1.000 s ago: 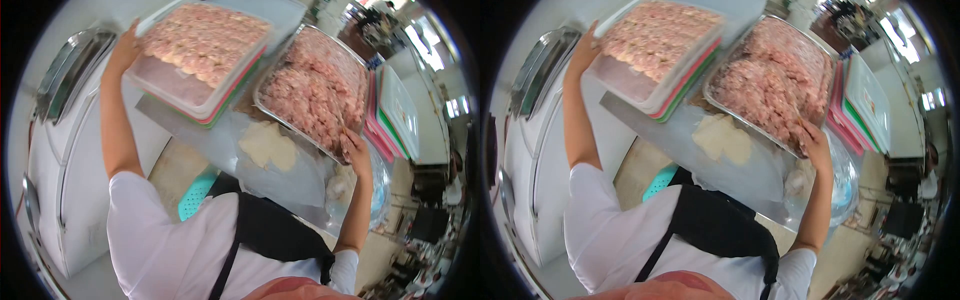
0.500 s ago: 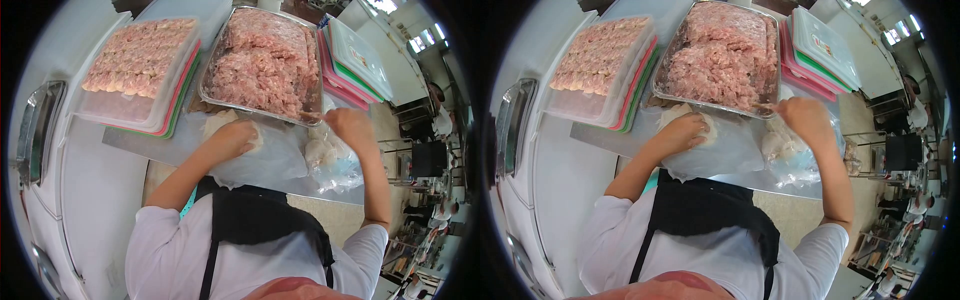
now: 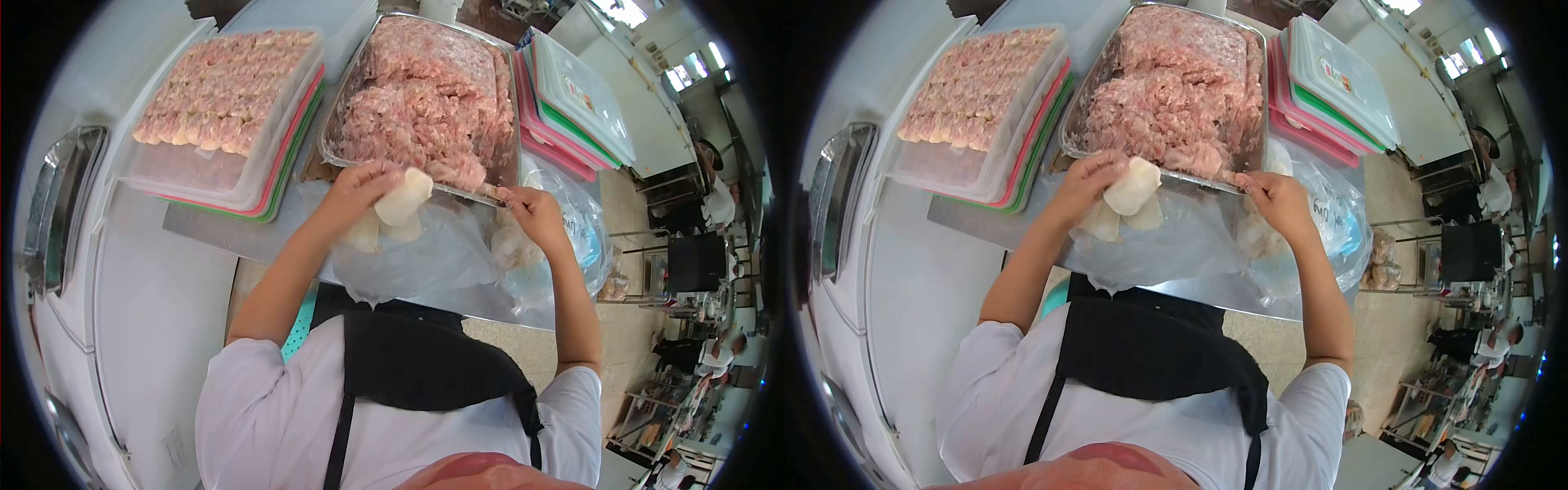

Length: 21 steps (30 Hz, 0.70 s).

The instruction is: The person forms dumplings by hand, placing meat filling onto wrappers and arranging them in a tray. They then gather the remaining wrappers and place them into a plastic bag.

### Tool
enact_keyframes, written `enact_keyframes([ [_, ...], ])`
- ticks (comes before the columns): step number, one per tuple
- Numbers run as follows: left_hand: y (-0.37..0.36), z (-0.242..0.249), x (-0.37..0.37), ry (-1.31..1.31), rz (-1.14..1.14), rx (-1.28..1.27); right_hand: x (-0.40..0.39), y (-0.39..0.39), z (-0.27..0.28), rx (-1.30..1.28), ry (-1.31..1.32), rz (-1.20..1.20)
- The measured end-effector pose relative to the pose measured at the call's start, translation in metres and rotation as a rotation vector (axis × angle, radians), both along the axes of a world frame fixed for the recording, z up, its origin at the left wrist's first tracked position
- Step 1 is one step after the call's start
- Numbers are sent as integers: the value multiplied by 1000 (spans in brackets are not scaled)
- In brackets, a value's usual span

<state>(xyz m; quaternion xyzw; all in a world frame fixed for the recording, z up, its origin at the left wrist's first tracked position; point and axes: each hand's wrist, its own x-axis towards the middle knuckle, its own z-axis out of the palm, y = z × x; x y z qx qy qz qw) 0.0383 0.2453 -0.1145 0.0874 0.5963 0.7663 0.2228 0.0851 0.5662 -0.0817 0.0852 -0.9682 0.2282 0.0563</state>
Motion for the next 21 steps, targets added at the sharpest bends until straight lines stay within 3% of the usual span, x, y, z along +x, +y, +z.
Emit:
enact_keyframes([
  [1, 4, 7, 1, -177, 66, 174, -3, 5, -4, -156, -44, -17],
  [4, 19, 17, -9, -70, 37, 382, -11, 8, -3, -419, -54, -88],
  [7, 40, 13, -33, 48, 210, 333, -21, 1, 1, -544, 29, -152],
  [8, 43, 16, -35, 5, 229, 433, -25, -3, 1, -581, 65, -170],
  [11, 44, 30, -40, -82, 304, 659, -31, -18, 8, -419, 321, -64],
  [14, 30, 24, -44, -62, 406, 666, -23, -28, 33, 458, 182, 2],
  [17, 14, 28, -37, 28, 435, 489, -14, -11, 32, 663, 69, 127],
  [21, 3, 21, -31, 128, 416, 283, -9, -18, 99, 854, 85, 101],
])
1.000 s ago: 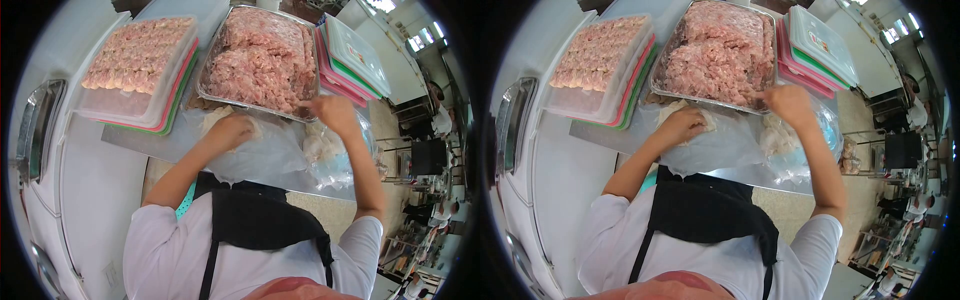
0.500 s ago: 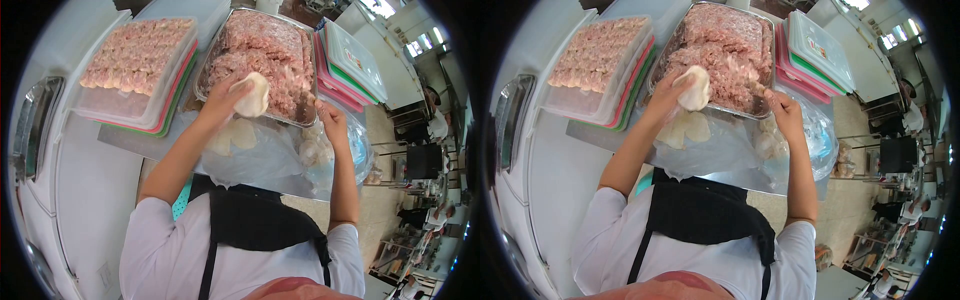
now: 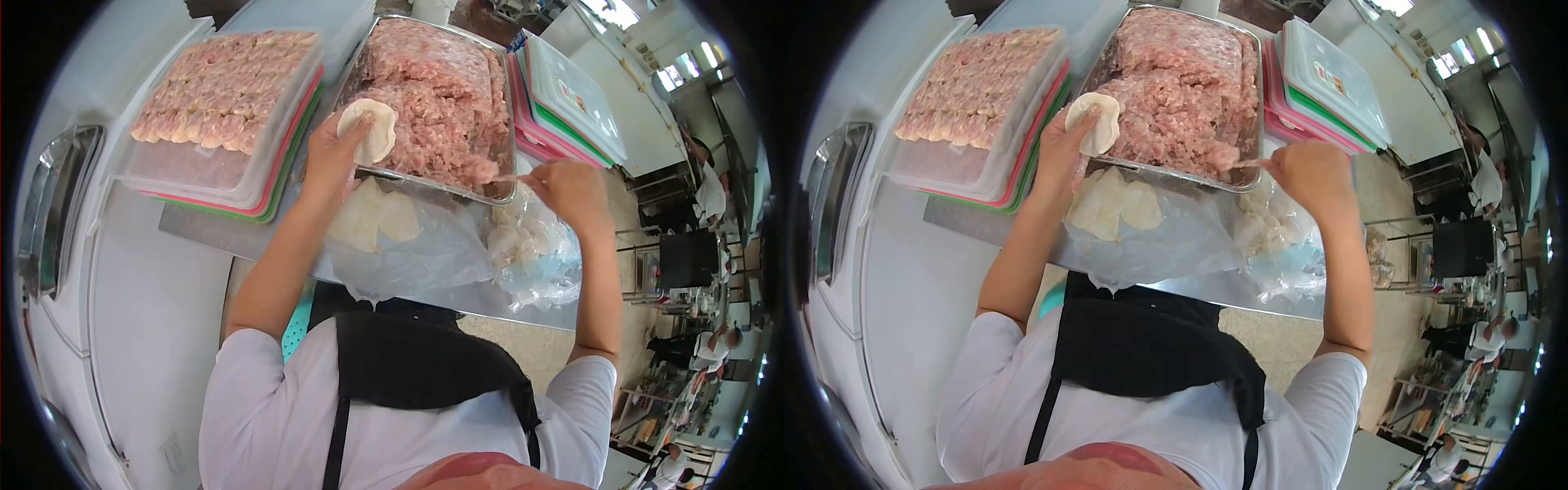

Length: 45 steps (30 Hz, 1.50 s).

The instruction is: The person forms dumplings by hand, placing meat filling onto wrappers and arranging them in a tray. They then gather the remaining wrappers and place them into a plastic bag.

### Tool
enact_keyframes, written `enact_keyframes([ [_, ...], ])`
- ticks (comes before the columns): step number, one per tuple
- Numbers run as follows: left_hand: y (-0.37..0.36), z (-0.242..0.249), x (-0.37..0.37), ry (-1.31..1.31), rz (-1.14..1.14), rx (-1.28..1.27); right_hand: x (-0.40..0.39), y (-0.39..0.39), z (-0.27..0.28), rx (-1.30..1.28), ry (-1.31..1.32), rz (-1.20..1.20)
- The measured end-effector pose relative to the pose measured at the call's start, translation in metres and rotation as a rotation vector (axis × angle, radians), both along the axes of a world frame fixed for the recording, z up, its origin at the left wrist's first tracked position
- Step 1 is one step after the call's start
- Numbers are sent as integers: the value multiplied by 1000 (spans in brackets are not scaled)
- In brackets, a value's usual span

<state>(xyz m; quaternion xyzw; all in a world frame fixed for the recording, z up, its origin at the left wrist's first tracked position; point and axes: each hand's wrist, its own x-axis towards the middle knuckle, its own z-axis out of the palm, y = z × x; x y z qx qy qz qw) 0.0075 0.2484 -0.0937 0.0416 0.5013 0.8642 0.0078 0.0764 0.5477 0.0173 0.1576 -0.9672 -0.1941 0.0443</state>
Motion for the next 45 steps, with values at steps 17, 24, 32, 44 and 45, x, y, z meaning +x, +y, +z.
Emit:
enact_keyframes([
  [17, 13, -15, -10, 5, -69, -5, -24, 3, -38, -75, 76, 110],
  [24, 24, -13, -7, -205, 16, 293, 4, 8, -78, -650, -192, -13],
  [32, 62, -1, -17, -335, -154, 602, -12, -7, -75, -1484, -342, -315],
  [44, 31, -2, -38, -295, -26, 812, -23, 4, -41, -539, -93, -52],
  [45, 27, 3, -38, -285, 3, 765, -26, 0, -45, -446, -15, 15],
])
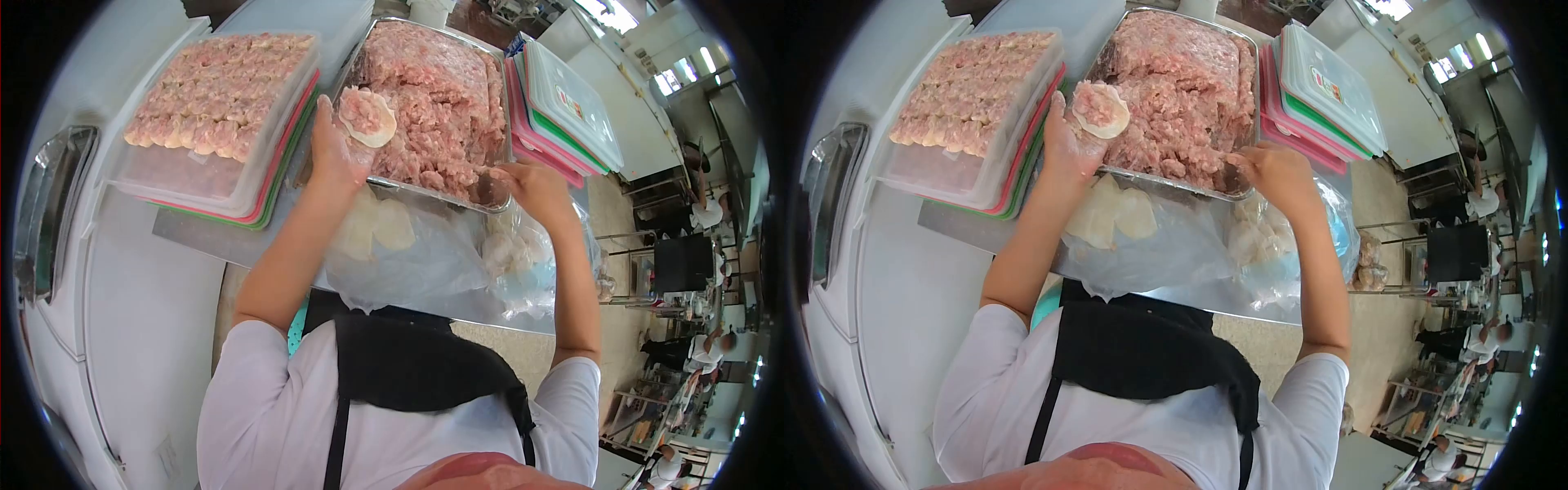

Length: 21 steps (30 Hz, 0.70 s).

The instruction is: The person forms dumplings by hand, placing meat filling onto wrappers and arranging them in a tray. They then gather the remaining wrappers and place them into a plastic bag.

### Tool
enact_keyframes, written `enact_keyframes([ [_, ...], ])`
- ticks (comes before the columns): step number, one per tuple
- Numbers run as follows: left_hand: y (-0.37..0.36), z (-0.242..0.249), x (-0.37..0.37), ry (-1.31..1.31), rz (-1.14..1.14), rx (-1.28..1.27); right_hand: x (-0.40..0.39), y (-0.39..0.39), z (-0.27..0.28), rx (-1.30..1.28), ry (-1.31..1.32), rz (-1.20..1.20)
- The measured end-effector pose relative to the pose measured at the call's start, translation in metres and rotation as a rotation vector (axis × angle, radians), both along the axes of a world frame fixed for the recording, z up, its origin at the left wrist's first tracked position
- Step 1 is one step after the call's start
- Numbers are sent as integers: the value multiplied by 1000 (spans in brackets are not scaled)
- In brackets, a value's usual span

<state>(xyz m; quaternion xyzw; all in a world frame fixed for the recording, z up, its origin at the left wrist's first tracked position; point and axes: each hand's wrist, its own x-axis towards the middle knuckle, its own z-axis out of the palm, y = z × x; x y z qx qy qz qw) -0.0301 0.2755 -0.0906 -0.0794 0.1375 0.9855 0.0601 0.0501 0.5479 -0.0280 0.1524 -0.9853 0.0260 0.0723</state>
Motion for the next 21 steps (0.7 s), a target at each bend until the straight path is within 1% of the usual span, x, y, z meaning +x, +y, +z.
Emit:
enact_keyframes([
  [2, -4, 6, 4, 35, 26, -110, 2, -8, -21, 156, -82, 18],
  [3, -7, 1, 1, 44, 33, -131, 1, -14, -27, 231, -118, 31],
  [4, -8, -9, -5, 53, 38, -153, 5, -22, -23, 213, -157, 34],
  [5, -8, -18, -9, 65, 42, -174, 5, -18, -23, 96, -209, 19],
  [7, -5, -30, -10, 97, -53, -187, 5, -3, -26, -137, -312, -11],
  [8, -3, -36, -11, 114, -100, -193, 6, 0, -32, -344, -311, -27],
  [10, 1, -40, -8, 235, -271, -154, 7, 0, -36, -754, -315, -60],
  [11, 4, -43, -6, 294, -360, -135, 6, 1, -34, -783, -345, -129],
  [12, 14, -35, -2, 182, -341, -235, 4, -8, -21, -812, -373, -199],
  [13, 26, -24, 3, 114, -285, -222, 2, -15, -14, -841, -397, -269],
  [15, 43, -3, 13, -22, -176, -198, -4, -20, -49, -773, -60, 47],
  [16, 42, 7, 14, -31, -176, -130, -6, -24, -57, -729, 108, 204],
  [17, 41, 16, 14, -41, -177, -63, -4, -20, -53, -603, 82, 149],
  [18, 40, 20, 14, -52, -174, 4, 0, -20, -35, -476, 55, 97],
  [20, 36, -3, -1, -62, -128, -45, 13, -28, 4, -245, 45, -9],
  [21, 34, -11, -6, -66, -112, -73, 21, -34, 13, -253, 65, -18],
])
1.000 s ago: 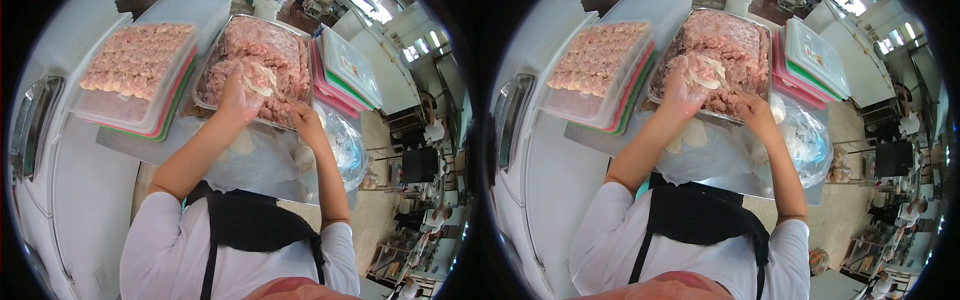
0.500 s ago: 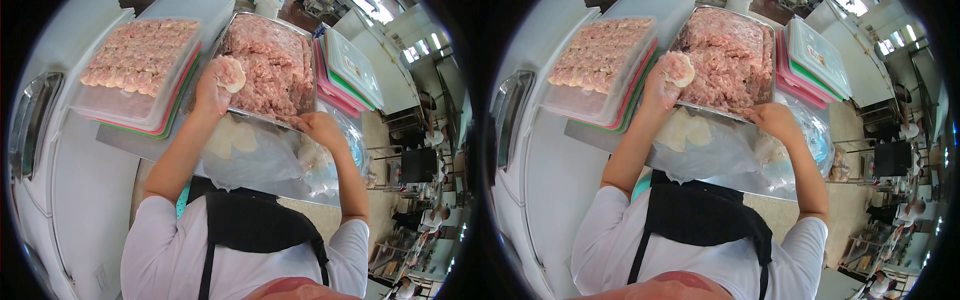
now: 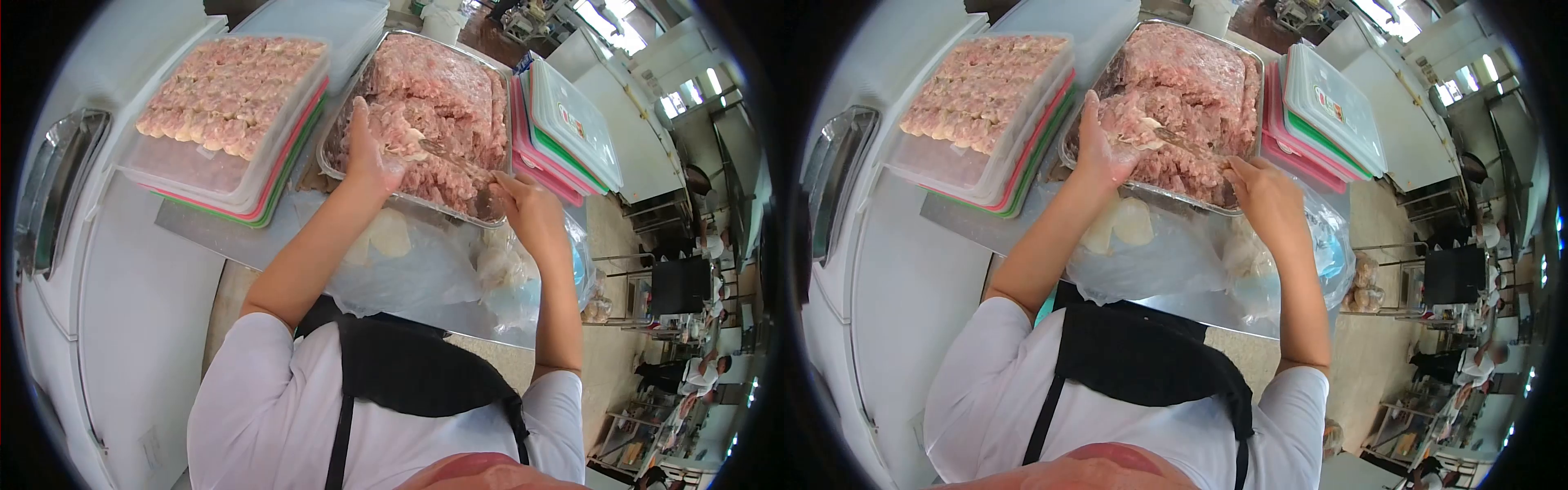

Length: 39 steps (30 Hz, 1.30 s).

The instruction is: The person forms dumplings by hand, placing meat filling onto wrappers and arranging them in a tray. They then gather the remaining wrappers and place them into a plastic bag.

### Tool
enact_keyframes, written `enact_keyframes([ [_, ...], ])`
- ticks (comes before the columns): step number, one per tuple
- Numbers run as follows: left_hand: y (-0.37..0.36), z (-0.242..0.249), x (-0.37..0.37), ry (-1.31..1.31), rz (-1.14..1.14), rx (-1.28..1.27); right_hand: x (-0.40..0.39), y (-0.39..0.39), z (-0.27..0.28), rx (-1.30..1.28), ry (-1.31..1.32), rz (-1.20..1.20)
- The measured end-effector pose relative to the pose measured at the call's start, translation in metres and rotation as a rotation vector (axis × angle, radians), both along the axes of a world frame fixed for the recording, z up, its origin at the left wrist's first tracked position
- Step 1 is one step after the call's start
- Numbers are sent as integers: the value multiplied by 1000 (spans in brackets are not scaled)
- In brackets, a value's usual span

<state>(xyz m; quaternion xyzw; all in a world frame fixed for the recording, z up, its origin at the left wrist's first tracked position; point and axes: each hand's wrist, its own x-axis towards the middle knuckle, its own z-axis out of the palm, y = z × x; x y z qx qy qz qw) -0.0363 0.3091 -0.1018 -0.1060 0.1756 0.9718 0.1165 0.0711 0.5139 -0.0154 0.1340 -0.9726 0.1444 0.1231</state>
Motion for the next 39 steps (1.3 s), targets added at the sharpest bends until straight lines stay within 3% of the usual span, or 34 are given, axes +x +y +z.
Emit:
enact_keyframes([
  [3, -2, 29, 16, 19, -38, -122, 8, -13, -3, -7, 54, 8],
  [5, -2, 23, 5, 23, -51, -84, -2, -10, -27, 8, 93, 84],
  [8, -13, 25, 4, 159, -72, 43, -1, 7, 3, -12, 99, 146],
  [9, -18, 28, 7, 226, -88, 93, 0, 7, 4, -149, 49, 96],
  [12, -40, 38, 20, 617, -315, -390, 5, 6, 11, -467, -184, -28],
  [15, -53, 58, 25, 1186, 101, -1247, 16, -1, 26, -541, -482, -52],
  [17, -61, 59, 22, 1276, -55, -1305, 24, -4, 35, -497, -550, -36],
  [21, -68, 32, -2, 1329, -272, -1414, 24, -8, -1, -466, -359, 132],
  [23, -69, 34, 5, 1437, -215, -1551, 15, -6, -15, -471, -456, 134],
  [24, -70, 36, 8, 1489, -184, -1621, 7, 1, -24, -440, -375, 170],
  [26, -64, 41, 9, 1302, -293, -1582, -5, 17, -39, -380, -213, 245],
  [29, -55, 26, 2, 952, -297, -1626, 10, -5, -16, -55, 116, -63],
  [32, -46, 3, -17, 872, -399, -1595, 24, -29, -30, -1, 185, 22],
  [33, -45, -1, -19, 897, -468, -1564, 8, -23, -62, -120, 246, 50],
  [36, -50, -5, -10, 967, -254, -1737, -2, 11, -64, 195, -44, -162],
  [39, -63, 57, 30, 814, -508, -1432, 5, 32, -43, 90, -75, -133],
])
